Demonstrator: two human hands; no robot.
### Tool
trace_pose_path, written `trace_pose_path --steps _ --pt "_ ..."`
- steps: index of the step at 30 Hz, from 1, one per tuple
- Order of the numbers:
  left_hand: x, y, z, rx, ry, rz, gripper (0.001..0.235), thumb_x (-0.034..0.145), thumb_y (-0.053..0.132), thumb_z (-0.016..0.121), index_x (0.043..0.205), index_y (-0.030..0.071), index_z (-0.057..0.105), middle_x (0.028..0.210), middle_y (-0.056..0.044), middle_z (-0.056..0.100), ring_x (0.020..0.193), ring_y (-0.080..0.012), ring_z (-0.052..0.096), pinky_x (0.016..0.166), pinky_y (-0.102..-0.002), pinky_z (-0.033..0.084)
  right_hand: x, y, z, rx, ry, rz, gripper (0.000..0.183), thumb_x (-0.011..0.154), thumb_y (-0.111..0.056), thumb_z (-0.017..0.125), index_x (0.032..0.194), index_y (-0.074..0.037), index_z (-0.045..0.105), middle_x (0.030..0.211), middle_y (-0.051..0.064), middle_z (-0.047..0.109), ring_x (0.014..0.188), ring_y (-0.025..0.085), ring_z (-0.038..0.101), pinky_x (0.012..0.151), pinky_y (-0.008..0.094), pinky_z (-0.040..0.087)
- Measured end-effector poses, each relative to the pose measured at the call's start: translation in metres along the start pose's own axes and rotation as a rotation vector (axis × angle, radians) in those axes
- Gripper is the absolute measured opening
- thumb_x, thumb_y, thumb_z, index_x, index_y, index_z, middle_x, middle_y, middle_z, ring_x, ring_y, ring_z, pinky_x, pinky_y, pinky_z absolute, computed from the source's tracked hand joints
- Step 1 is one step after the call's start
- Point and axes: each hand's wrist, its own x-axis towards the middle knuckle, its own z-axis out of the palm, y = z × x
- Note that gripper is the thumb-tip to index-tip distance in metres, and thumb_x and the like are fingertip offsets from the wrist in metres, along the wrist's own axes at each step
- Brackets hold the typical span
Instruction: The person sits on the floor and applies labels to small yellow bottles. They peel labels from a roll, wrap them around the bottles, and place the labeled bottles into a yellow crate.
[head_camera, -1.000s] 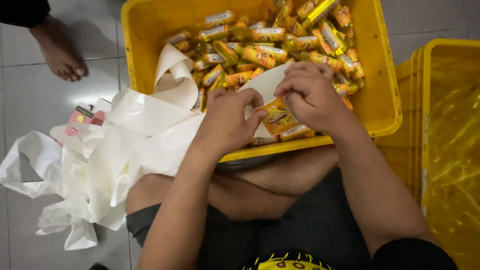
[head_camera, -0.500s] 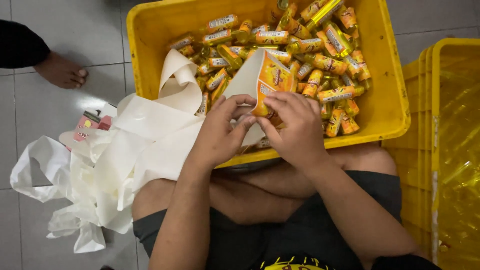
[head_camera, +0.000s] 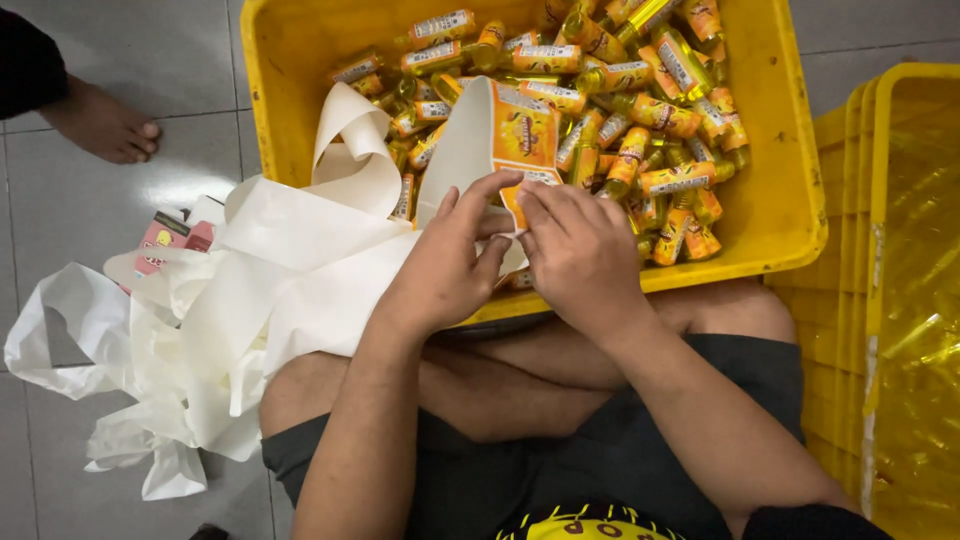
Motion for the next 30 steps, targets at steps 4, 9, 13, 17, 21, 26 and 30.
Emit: trace_pose_path --steps 4,9,13,17,21,26,30 --pt "0.002 0.005 -0.001 0.054 0.025 0.014 0.064 0.091 -0.006 0.060 0.150 0.008 0.039 0.110 -0.016 0.078 0.115 -0.0427 0.071 0.124 -0.062 0.016 0.001 -0.002 -0.003 0.045 0.003 -0.005 0.026 0.104 -0.024 0.057 0.121 -0.011 0.072 0.117 0.005 0.069 0.110 0.024 0.068 0.086 0.038 0.051" --pt "0.001 0.005 -0.002 0.050 0.069 0.036 0.064 0.090 -0.007 0.058 0.149 0.009 0.039 0.108 -0.020 0.078 0.118 -0.0466 0.068 0.125 -0.060 0.020 -0.008 0.005 0.000 0.191 -0.036 0.055 0.042 0.100 -0.031 0.064 0.132 -0.004 0.066 0.124 0.013 0.066 0.112 0.032 0.067 0.087 0.044 0.053" --pt "-0.005 0.011 -0.005 0.006 0.074 -0.016 0.070 0.090 -0.001 0.059 0.154 0.016 0.037 0.094 -0.018 0.076 0.092 -0.0410 0.070 0.099 -0.053 0.049 -0.014 0.007 -0.001 0.158 0.021 0.020 0.041 0.106 -0.033 0.063 0.130 -0.001 0.068 0.120 0.015 0.069 0.111 0.034 0.069 0.089 0.044 0.052" --pt "-0.007 0.015 -0.007 -0.053 0.058 -0.032 0.076 0.092 -0.003 0.055 0.160 0.017 0.029 0.088 -0.014 0.075 0.075 -0.0309 0.063 0.081 -0.045 0.054 -0.010 -0.001 -0.005 0.178 0.033 0.020 0.038 0.107 -0.029 0.060 0.130 0.000 0.068 0.122 0.015 0.069 0.115 0.035 0.067 0.092 0.045 0.051" --pt "-0.010 0.014 -0.009 -0.081 0.049 -0.035 0.083 0.089 -0.001 0.063 0.161 0.010 0.025 0.071 -0.007 0.062 0.065 -0.0240 0.053 0.071 -0.039 0.051 -0.016 0.001 -0.001 0.307 0.019 0.043 0.039 0.106 -0.027 0.059 0.132 0.001 0.067 0.123 0.018 0.069 0.114 0.038 0.068 0.090 0.045 0.054" --pt "-0.012 0.000 -0.003 0.102 0.044 -0.014 0.081 0.089 -0.004 0.059 0.161 0.015 0.028 0.114 -0.020 0.076 0.120 -0.0407 0.070 0.112 -0.049 0.036 -0.014 0.001 -0.011 0.762 -0.129 0.240 0.030 0.098 -0.011 0.072 0.127 -0.002 0.072 0.120 0.020 0.074 0.112 0.040 0.070 0.091 0.046 0.057" --pt "-0.016 0.007 -0.007 0.098 0.011 -0.019 0.081 0.090 -0.007 0.058 0.162 0.013 0.027 0.128 -0.026 0.071 0.126 -0.0426 0.065 0.118 -0.052 0.027 -0.017 0.002 -0.018 0.906 -0.200 0.369 0.028 0.099 -0.008 0.069 0.126 0.001 0.071 0.120 0.025 0.073 0.114 0.043 0.068 0.091 0.051 0.056"
